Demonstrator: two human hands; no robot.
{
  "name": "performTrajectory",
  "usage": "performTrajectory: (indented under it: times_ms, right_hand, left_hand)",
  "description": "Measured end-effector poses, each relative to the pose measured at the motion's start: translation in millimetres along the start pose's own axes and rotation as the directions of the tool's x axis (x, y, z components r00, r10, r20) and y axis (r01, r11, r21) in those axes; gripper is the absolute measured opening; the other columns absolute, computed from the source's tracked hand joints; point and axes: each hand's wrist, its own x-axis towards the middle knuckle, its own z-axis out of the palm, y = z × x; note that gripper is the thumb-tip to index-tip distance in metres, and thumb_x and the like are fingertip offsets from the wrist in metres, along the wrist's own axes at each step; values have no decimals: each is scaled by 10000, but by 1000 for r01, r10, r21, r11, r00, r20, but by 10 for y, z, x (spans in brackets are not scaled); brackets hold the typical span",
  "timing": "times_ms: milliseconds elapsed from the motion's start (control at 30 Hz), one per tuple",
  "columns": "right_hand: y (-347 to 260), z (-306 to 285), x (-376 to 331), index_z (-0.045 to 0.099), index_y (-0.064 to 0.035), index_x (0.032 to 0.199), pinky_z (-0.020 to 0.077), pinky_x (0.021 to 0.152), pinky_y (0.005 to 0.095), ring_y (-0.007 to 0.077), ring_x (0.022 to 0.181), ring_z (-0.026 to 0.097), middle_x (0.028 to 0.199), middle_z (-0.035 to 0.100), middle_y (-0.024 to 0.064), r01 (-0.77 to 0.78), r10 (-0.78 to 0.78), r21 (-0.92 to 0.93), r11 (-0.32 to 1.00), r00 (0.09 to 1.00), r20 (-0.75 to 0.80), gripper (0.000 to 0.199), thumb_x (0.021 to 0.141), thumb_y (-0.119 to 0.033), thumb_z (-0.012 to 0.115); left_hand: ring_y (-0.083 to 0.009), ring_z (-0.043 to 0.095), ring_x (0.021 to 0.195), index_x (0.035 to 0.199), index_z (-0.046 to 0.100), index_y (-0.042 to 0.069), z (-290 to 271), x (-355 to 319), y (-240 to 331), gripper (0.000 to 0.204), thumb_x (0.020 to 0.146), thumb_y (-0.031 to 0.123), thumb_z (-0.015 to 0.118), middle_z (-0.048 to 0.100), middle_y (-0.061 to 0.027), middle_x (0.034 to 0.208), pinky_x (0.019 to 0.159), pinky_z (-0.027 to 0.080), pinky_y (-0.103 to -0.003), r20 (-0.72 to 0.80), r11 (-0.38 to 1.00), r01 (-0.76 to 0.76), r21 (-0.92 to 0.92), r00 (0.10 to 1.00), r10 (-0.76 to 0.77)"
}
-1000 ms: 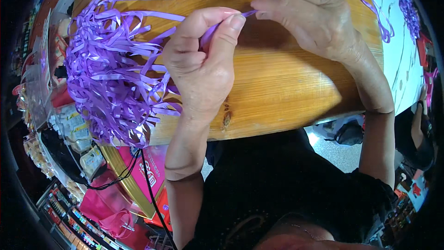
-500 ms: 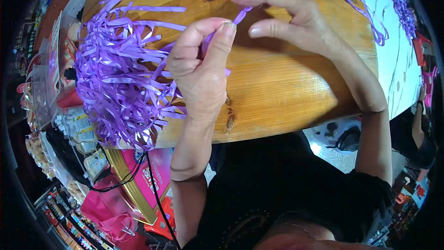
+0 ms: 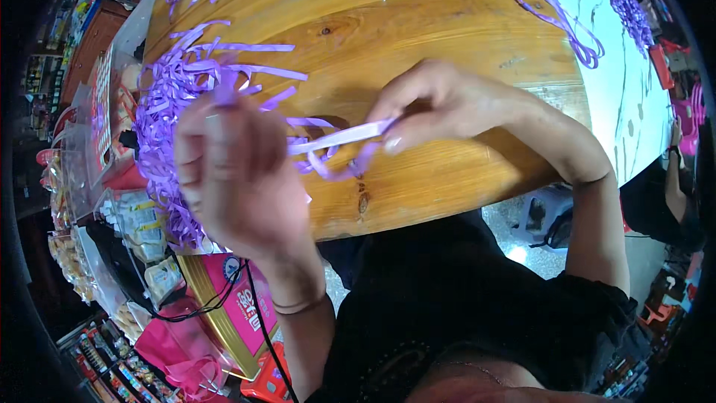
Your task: Tying knots in purple ribbon strips at a wooden table.
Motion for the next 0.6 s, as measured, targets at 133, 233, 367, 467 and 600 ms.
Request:
performTrajectory:
  times_ms: [133, 233, 367, 467, 600]
  right_hand:
    - [-42, -249, -386, 638, -20, 1035, 499, 764, 246, 124, 814, 607, 879, 655, 51, 31, -80, -161, 986, 949, -306, 213, 833, -86, 635]
    - [22, -416, -695, 650, -44, 1033, 499, 754, 236, 111, 795, 603, 871, 653, 44, 14, -97, -177, 984, 876, -472, 196, 847, -92, 612]
    - [71, -471, -865, 654, -54, 1028, 490, 747, 236, 92, 792, 587, 846, 638, 27, 11, -193, -303, 953, 793, -577, 198, 849, -130, 616]
    - [18, -452, -870, 657, -55, 1016, 475, 744, 220, 83, 786, 574, 827, 626, 13, -115, -99, -282, 952, 758, -645, 186, 850, -130, 619]
    - [136, -487, -813, 666, -57, 995, 455, 729, 206, 73, 784, 560, 812, 617, 1, -168, -54, -249, 954, 721, -691, 163, 853, -118, 616]
  left_hand:
    - [-50, 262, 501, 903, 570, 23, -272, 34, 281, 70, 878, 84, 546, 579, -12, 800, 463, 213, -228, -161, 998, -51, -47, 986, 43]
    - [-44, 269, 511, 853, 553, 24, -393, 80, 270, 64, 870, 85, 557, 563, 2, 777, 465, 212, -221, -160, 996, -40, -77, 987, 28]
    - [-30, 252, 512, 820, 536, 27, -387, 117, 255, 76, 871, 82, 550, 525, 5, 741, 460, 187, -211, -221, 984, -85, 158, 968, 119]
    - [-54, 355, 521, 887, 546, -20, -831, 159, 378, 120, 874, 99, 550, 518, -28, 748, 479, 289, -175, -204, 884, -130, 450, 948, 243]
    - [-174, 543, 727, 1034, 525, -67, -1061, 261, 318, 257, 870, 126, 568, 559, -116, 910, 682, 450, -245, -106, 95, 61, 994, 795, 597]
